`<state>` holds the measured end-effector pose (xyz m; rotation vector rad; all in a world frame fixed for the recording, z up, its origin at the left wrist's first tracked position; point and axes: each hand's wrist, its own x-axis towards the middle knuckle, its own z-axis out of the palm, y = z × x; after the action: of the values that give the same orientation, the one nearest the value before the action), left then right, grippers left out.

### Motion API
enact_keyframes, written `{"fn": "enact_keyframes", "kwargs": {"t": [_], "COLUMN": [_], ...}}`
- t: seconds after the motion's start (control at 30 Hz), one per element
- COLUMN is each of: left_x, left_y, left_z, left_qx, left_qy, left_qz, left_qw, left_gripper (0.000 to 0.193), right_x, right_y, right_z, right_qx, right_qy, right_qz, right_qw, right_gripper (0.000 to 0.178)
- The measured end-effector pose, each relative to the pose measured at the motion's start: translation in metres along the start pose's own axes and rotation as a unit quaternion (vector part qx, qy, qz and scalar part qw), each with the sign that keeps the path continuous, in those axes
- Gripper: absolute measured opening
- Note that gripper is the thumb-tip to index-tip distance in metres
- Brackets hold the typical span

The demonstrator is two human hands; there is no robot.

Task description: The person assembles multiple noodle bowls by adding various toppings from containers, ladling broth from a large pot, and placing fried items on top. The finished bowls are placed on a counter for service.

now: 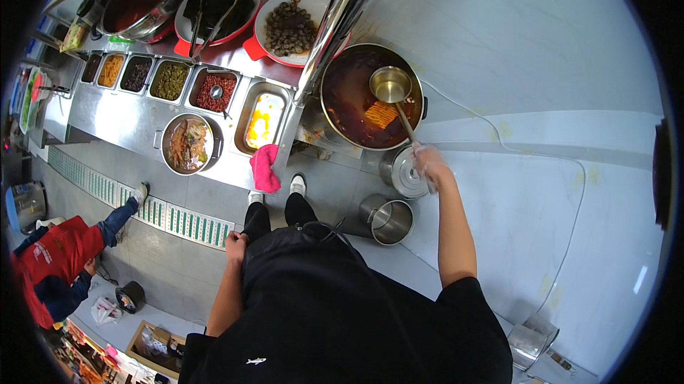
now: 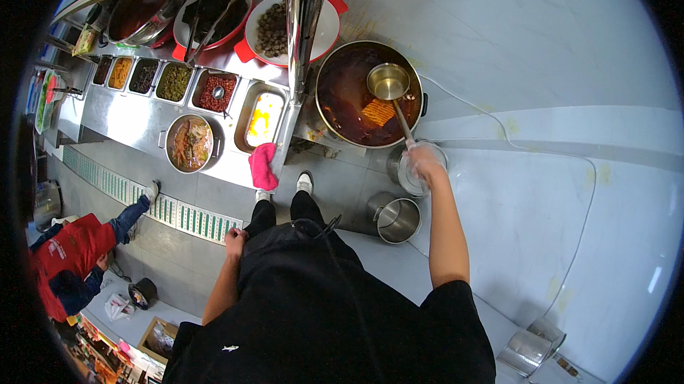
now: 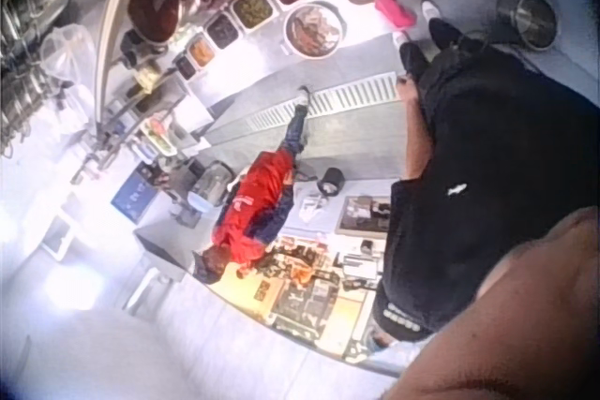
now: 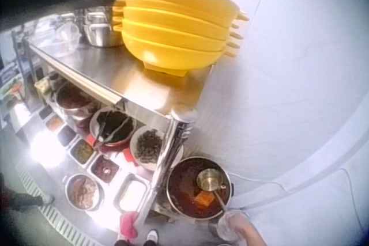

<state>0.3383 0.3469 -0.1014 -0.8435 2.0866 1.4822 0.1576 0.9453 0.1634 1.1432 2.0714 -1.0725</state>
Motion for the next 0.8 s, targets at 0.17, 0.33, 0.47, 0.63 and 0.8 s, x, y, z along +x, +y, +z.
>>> {"fn": "enact_keyframes", "kwargs": {"t": [0.17, 0.33, 0.47, 0.63, 0.8], "left_x": [-0.004, -0.003, 0.004, 0.004, -0.008], "left_y": [0.017, 0.031, 0.014, 0.000, 0.002], "left_z": [0.015, 0.022, 0.023, 0.026, 0.028], "left_qx": [-0.006, 0.037, 0.027, -0.051, -0.014], "left_qy": [-0.012, -0.020, -0.013, -0.012, 0.012], "left_qz": [0.009, 0.010, 0.021, 0.028, 0.018], "left_qw": [1.000, 0.999, 0.999, 0.998, 1.000], "left_gripper": [0.017, 0.017, 0.016, 0.017, 0.016], "right_x": [-0.049, -0.035, -0.032, 0.028, 0.024], "right_y": [0.037, 0.052, -0.008, -0.034, -0.006], "right_z": [0.003, 0.044, 0.063, 0.044, 0.000], "right_qx": [0.028, -0.027, 0.116, 0.120, 0.092], "right_qy": [-0.077, -0.144, -0.151, -0.092, -0.047], "right_qz": [0.020, -0.084, 0.004, -0.066, -0.042], "right_qw": [0.996, 0.986, 0.982, 0.986, 0.994], "right_gripper": [0.041, 0.044, 0.049, 0.047, 0.048]}}
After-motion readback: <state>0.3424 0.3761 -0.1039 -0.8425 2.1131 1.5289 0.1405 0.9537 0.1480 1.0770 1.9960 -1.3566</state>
